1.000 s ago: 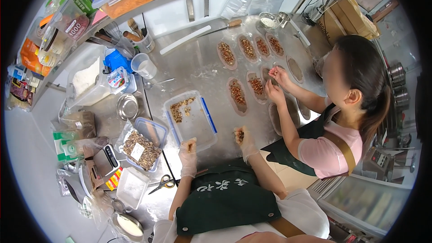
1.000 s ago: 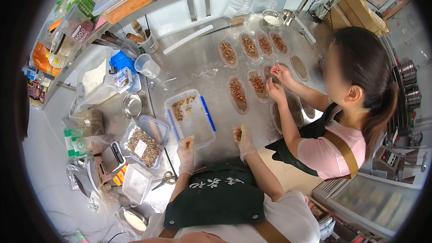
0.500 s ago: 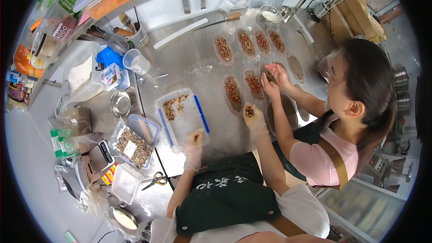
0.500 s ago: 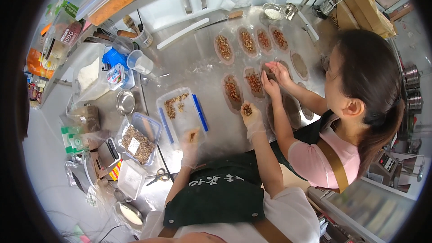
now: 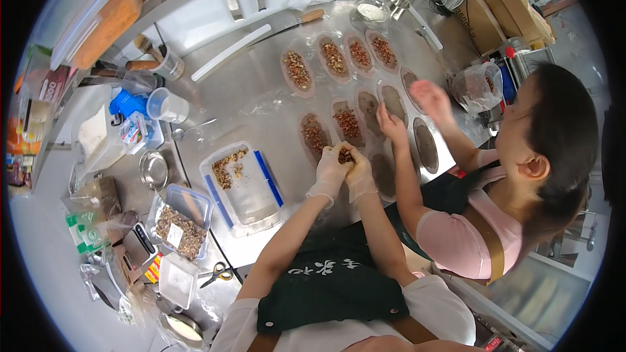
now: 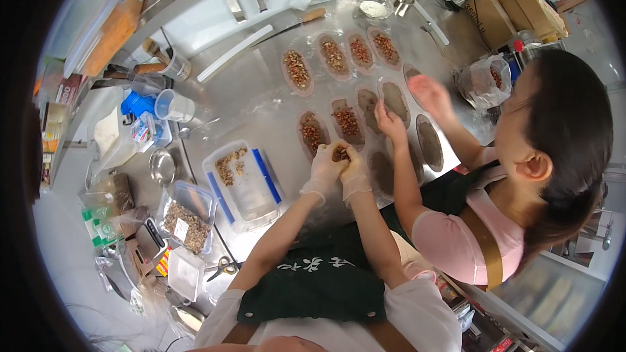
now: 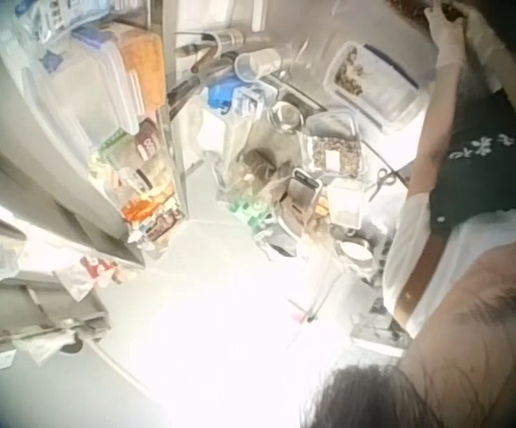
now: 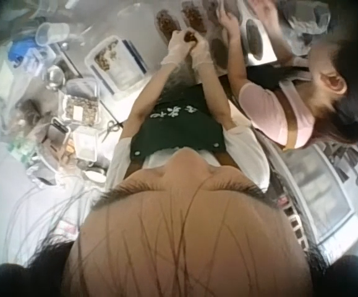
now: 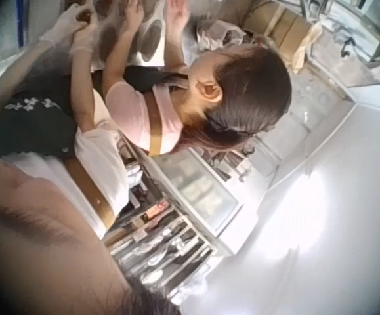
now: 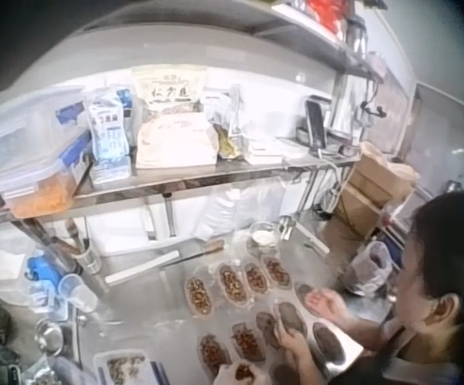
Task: The person places chopped nuts into small oval molds on a table, then opens a large foil-lined bag using scissors and pours more nuts into a plastic container.
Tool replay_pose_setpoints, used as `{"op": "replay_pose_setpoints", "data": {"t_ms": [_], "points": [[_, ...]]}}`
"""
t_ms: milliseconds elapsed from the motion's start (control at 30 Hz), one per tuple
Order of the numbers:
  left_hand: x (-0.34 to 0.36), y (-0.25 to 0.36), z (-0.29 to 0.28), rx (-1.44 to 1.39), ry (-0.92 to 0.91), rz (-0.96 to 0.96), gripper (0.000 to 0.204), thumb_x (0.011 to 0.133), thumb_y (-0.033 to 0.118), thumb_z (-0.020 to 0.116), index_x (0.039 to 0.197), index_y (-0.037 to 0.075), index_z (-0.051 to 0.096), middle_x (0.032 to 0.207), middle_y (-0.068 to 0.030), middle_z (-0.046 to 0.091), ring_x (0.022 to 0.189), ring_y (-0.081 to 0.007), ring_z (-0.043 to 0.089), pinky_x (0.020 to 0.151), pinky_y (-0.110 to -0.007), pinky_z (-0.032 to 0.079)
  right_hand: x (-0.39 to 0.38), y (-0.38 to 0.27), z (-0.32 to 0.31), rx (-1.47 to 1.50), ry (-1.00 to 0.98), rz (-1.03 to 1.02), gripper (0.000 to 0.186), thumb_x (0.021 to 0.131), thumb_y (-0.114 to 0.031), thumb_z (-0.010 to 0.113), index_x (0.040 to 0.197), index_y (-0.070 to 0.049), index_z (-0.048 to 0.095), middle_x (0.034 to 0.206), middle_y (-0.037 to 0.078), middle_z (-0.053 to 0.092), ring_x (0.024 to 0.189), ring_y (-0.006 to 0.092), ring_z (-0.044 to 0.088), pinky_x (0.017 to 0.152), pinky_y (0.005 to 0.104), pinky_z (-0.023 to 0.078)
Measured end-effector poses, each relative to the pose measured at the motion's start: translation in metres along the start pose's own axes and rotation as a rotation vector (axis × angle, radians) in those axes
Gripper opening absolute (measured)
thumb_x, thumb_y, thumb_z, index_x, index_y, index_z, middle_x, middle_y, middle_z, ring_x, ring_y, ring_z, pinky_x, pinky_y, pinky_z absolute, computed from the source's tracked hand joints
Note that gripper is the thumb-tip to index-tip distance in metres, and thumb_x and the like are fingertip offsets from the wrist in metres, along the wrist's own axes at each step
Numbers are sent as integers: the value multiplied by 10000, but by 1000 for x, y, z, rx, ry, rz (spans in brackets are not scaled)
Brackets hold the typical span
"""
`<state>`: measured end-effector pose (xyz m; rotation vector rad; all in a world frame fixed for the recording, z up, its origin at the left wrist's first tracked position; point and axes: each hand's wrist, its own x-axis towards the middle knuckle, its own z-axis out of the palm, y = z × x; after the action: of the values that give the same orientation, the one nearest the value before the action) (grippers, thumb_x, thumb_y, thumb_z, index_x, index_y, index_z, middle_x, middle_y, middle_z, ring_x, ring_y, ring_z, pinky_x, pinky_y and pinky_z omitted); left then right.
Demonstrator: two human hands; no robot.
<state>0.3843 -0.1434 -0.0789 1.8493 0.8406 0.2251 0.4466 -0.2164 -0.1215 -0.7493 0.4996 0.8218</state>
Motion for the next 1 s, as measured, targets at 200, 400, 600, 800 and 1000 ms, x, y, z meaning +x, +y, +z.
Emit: {"op": "replay_pose_setpoints", "data": {"t_ms": [200,400,600,800,1000], "points": [[30,4,34,-213,57,-81,397,715,47,698,1105,91,634,996,-127,588,870,-239,622,788,-316,505,28,-31,-6,-244,-67,-170,251,909,-37,470,1137,9,565,1099,127,579,1005,234,558,924,350,452],[53,0,54,-314,148,-151,348,769,-1,644,1112,60,627,1047,-129,617,909,-228,626,805,-309,503,56,-41,15,-426,144,-227,252,890,52,442,1085,23,600,1056,89,599,938,188,572,854,290,468],[60,1,54,-355,223,-185,390,776,-42,612,1152,65,606,1042,-123,597,923,-234,607,818,-320,491,63,-45,9,-581,149,-326,257,901,34,444,1093,-21,605,1043,78,606,898,173,582,794,287,495],[72,-4,44,-287,286,-116,451,769,-89,586,1192,68,581,1034,-109,564,897,-203,597,815,-296,490,56,-48,32,-667,137,-351,282,858,77,467,1090,7,612,1078,78,608,947,150,576,839,270,477],[79,-3,52,-307,286,-126,452,806,-95,489,1220,74,554,1087,-136,547,960,-255,567,852,-317,464,74,-51,34,-684,57,-423,301,840,90,462,1105,53,600,1097,103,616,1021,163,566,907,256,434]]}}
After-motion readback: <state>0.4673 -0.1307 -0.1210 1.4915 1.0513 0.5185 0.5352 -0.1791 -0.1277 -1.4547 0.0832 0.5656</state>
